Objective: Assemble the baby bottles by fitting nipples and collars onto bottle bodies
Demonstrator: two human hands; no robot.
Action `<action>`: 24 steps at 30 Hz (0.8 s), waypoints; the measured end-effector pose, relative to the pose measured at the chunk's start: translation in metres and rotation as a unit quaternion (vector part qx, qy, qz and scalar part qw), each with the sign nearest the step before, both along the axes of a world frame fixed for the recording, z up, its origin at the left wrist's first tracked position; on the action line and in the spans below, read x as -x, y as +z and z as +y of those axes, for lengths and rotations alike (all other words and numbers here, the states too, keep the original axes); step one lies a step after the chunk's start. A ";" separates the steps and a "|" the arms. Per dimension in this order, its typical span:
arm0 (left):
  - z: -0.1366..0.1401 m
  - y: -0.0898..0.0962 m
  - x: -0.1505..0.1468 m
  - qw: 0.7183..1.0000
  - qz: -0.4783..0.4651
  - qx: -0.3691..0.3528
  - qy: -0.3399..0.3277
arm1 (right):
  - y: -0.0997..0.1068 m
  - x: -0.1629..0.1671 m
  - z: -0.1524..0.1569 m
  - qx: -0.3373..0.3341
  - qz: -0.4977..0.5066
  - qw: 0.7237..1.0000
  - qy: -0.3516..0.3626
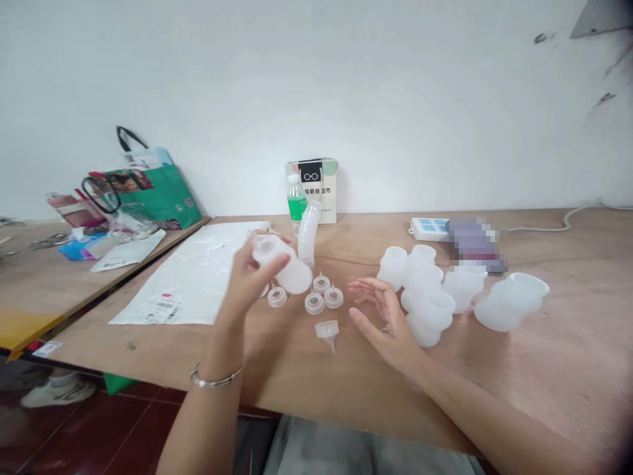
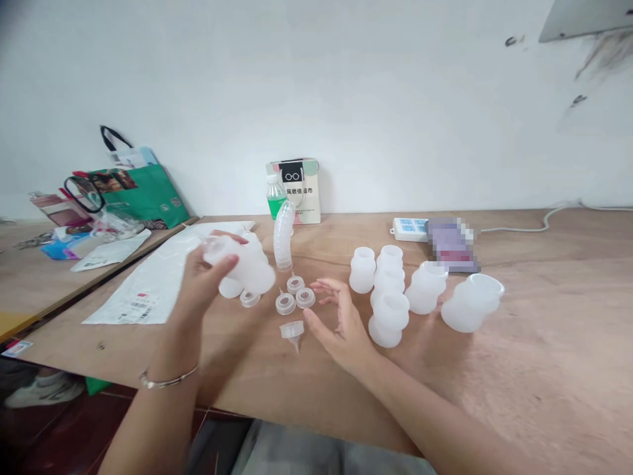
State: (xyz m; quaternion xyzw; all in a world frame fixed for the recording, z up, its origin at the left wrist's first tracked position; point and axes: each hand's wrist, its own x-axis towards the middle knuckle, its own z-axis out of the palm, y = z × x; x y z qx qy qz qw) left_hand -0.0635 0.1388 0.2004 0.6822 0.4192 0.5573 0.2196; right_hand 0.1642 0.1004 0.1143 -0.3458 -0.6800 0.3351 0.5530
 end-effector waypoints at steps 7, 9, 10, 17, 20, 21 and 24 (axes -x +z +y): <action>-0.027 -0.012 0.062 0.902 0.290 0.109 0.300 | 0.005 -0.001 0.001 -0.023 -0.047 0.999 -0.008; -0.023 -0.023 0.069 0.878 0.318 0.131 0.333 | 0.005 -0.001 0.002 -0.025 -0.076 0.997 -0.009; -0.020 -0.029 0.071 0.870 0.323 0.135 0.347 | 0.005 -0.001 0.002 -0.024 -0.087 0.996 -0.010; -0.013 -0.047 0.065 0.889 0.298 0.069 0.340 | 0.007 -0.003 0.002 -0.027 -0.117 0.993 -0.003; -0.016 -0.054 0.062 0.894 0.284 0.058 0.343 | 0.009 -0.003 -0.003 -0.071 -0.125 0.990 0.009; -0.016 -0.056 0.062 0.897 0.273 0.064 0.341 | 0.010 -0.003 -0.004 -0.094 -0.127 0.987 0.011; -0.018 -0.066 0.069 0.907 0.244 0.085 0.334 | 0.014 -0.009 -0.007 -0.174 -0.116 0.978 0.001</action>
